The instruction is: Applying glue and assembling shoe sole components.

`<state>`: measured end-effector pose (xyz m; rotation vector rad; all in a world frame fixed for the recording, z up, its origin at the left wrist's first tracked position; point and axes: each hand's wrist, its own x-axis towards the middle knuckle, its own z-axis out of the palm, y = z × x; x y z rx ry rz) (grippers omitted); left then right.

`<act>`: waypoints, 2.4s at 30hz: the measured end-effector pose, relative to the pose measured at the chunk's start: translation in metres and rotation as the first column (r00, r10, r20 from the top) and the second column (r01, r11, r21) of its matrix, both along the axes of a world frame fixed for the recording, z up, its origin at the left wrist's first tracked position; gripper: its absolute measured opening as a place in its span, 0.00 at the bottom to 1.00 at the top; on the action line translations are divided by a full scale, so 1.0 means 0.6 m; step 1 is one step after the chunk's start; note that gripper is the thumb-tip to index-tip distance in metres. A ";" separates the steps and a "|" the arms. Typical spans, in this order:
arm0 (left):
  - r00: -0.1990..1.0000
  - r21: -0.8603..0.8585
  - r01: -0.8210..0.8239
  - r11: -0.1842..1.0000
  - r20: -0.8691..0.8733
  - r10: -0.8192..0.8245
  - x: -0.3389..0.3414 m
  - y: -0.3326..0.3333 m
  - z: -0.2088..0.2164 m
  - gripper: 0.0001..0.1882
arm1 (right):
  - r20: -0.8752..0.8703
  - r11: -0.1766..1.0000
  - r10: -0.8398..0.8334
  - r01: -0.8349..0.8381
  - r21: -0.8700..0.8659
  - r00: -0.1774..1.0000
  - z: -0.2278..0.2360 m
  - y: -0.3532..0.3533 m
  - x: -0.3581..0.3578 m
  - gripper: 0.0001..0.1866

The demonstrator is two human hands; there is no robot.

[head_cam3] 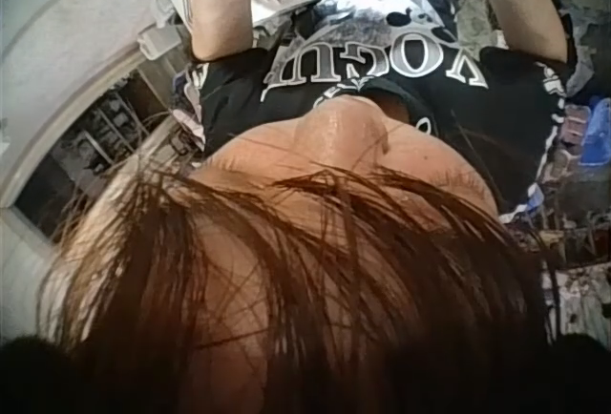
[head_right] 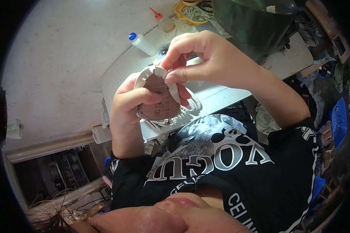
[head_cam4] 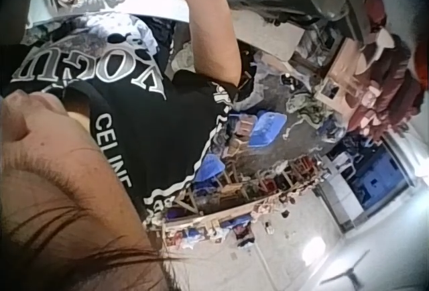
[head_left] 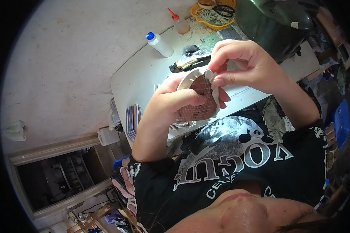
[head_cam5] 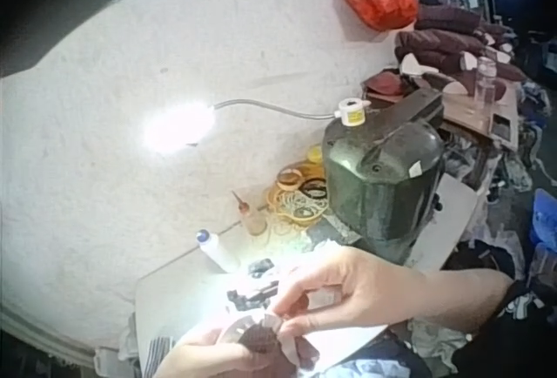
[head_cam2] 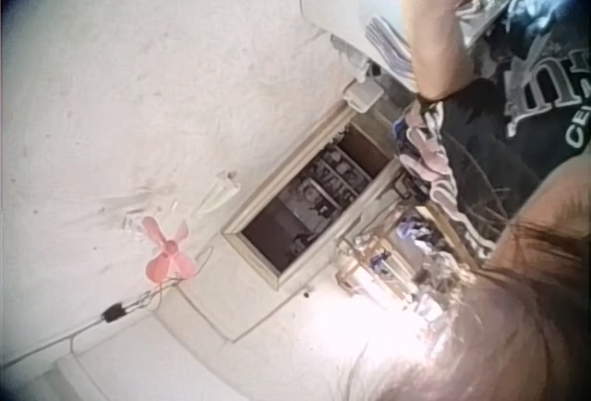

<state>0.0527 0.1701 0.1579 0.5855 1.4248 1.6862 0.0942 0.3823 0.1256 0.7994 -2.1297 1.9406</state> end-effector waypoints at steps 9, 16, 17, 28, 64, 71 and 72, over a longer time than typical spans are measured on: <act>0.609 0.041 -0.250 0.967 -0.770 0.190 0.018 -0.001 -0.020 0.24 | -0.112 0.978 -0.161 0.173 0.113 0.981 0.045 -0.002 0.049 0.12; 0.108 0.093 -0.409 0.908 -0.983 0.149 0.023 0.013 -0.044 0.32 | 0.288 0.834 0.083 0.092 -0.544 0.954 -0.011 -0.058 0.057 0.07; 0.062 0.096 -0.427 0.899 -0.989 0.135 0.024 0.013 -0.048 0.31 | 0.284 0.823 0.097 0.083 -0.561 0.954 -0.017 -0.061 0.056 0.07; -0.098 0.222 -0.467 0.856 -0.975 0.199 0.025 0.025 -0.077 0.33 | 0.236 0.733 0.054 0.122 -0.669 0.970 -0.046 -0.083 0.060 0.06; 0.472 -0.107 -0.032 0.994 -0.878 -0.079 0.027 -0.014 -0.026 0.27 | -0.073 0.979 0.200 -0.197 0.052 0.977 0.017 0.016 -0.005 0.06; 0.673 -0.245 0.126 0.961 -0.691 -0.264 0.011 -0.021 -0.024 0.26 | -0.158 0.881 0.312 -0.224 0.416 0.937 0.065 0.021 -0.025 0.06; 0.695 -0.250 0.126 0.960 -0.668 -0.265 0.011 -0.021 -0.024 0.25 | -0.209 0.865 0.316 -0.190 0.464 0.926 0.069 0.021 -0.025 0.06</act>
